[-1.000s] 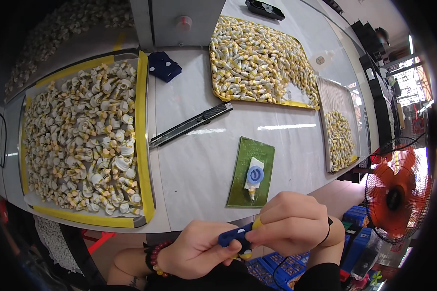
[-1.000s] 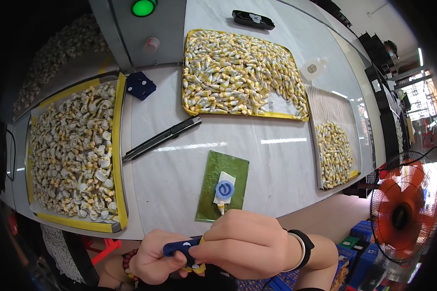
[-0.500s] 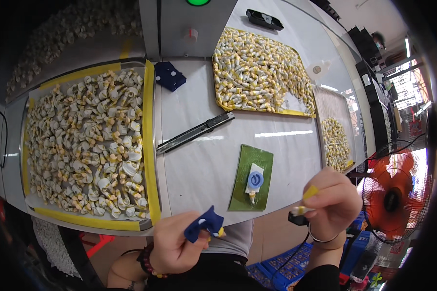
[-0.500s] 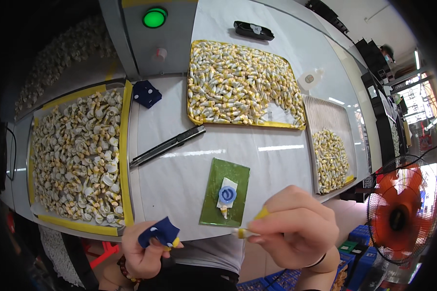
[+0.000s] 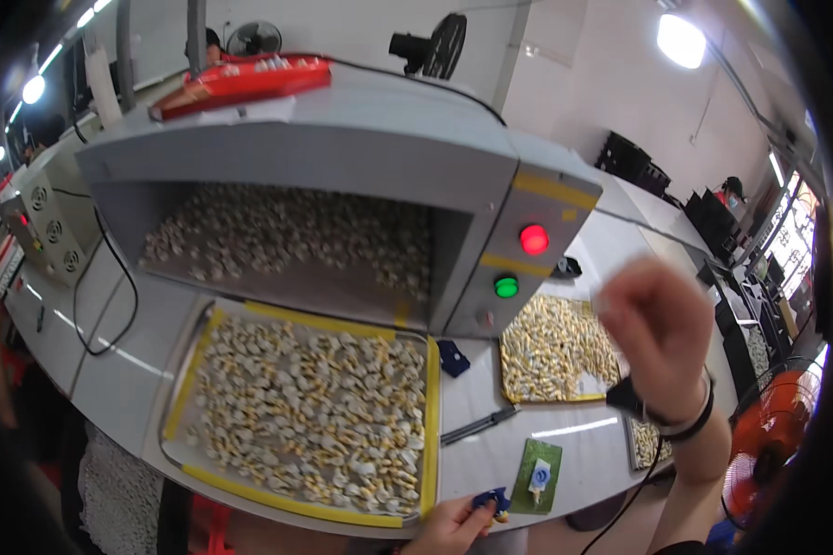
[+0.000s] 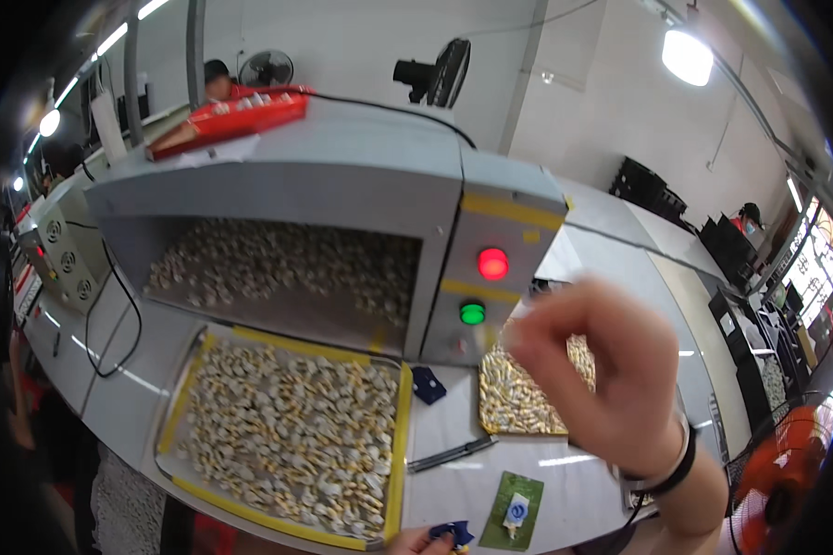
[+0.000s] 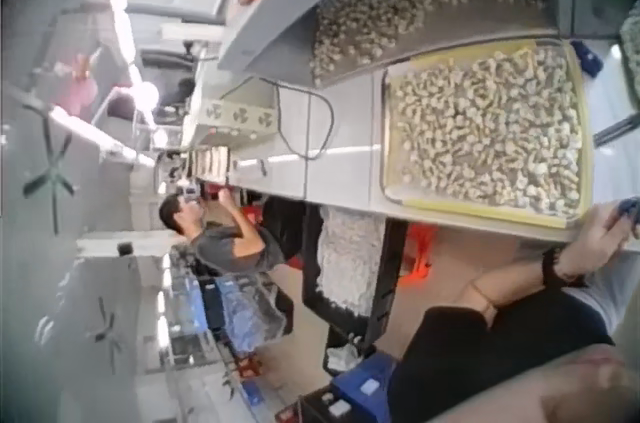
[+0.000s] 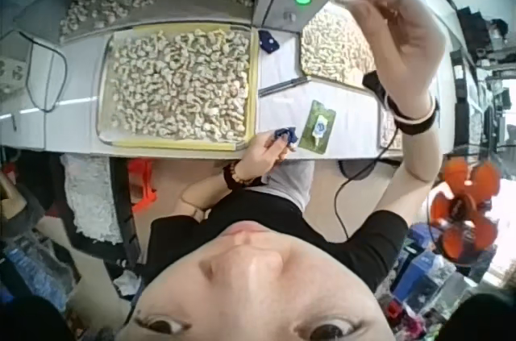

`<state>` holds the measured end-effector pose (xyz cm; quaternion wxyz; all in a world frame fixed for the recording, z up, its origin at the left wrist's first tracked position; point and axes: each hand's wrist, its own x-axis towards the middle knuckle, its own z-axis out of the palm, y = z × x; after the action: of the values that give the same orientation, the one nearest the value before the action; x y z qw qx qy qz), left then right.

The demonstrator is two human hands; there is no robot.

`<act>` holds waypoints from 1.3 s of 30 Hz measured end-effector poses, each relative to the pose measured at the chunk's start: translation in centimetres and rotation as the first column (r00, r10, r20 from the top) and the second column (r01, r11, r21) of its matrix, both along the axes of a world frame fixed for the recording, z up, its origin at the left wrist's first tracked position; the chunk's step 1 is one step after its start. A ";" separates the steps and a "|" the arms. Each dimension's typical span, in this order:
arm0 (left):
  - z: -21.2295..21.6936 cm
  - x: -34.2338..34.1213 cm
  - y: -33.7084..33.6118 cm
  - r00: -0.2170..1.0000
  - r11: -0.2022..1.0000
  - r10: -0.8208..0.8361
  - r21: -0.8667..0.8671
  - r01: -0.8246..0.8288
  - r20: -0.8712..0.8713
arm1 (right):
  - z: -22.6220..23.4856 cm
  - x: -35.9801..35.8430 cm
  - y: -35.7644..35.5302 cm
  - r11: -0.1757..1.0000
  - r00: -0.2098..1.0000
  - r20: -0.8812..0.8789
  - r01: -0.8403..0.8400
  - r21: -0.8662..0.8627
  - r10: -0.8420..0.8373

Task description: The person repeatedly picks small white and yellow plastic components from a tray, applies adhesive from a tube, and joins them together by hand. The assembled units are placed into a yellow tray on the left side of the workspace.

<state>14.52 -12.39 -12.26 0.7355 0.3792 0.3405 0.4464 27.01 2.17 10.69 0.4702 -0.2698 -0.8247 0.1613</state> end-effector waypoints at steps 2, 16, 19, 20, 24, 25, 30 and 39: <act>0.2 1.5 0.8 0.999 0.995 0.007 0.097 -0.003 -0.037 | 3.6 -2.5 3.7 0.988 0.999 -0.027 0.033 0.150 -0.030; -1.6 1.5 1.1 1.000 0.990 0.019 0.142 -0.019 0.001 | 11.2 -25.0 20.8 0.925 0.897 0.245 0.328 0.191 -0.369; -1.1 0.5 1.7 0.999 0.996 -0.029 0.080 0.027 0.021 | 13.0 -22.8 19.3 0.928 0.881 0.334 0.249 0.278 -0.336; -1.1 -0.1 1.3 1.000 0.997 -0.020 0.074 0.021 -0.004 | 13.7 -22.0 17.8 0.942 0.887 0.354 0.208 0.264 -0.295; -2.2 -2.0 1.1 0.981 0.989 0.119 0.108 -0.104 -0.152 | 11.6 -15.6 13.4 0.991 0.967 0.249 -0.082 0.106 0.053; -0.8 0.8 1.9 0.994 0.966 0.097 0.246 -0.082 -0.049 | 11.7 -10.1 11.8 0.997 0.984 0.167 0.053 0.061 -0.063; 1.1 2.2 3.0 0.994 0.999 0.025 0.035 -0.029 0.103 | 6.8 0.9 -4.0 0.972 0.872 0.470 0.211 -0.104 -0.139; -1.8 6.4 9.3 0.630 0.967 0.236 -0.245 -0.074 0.740 | -2.7 8.4 -13.6 0.948 0.708 0.705 0.249 -0.201 -0.036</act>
<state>20.97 -3.14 -14.02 0.8018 0.0523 0.0714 0.5911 35.44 -11.41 8.01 0.0953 -0.4378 -0.8850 0.1268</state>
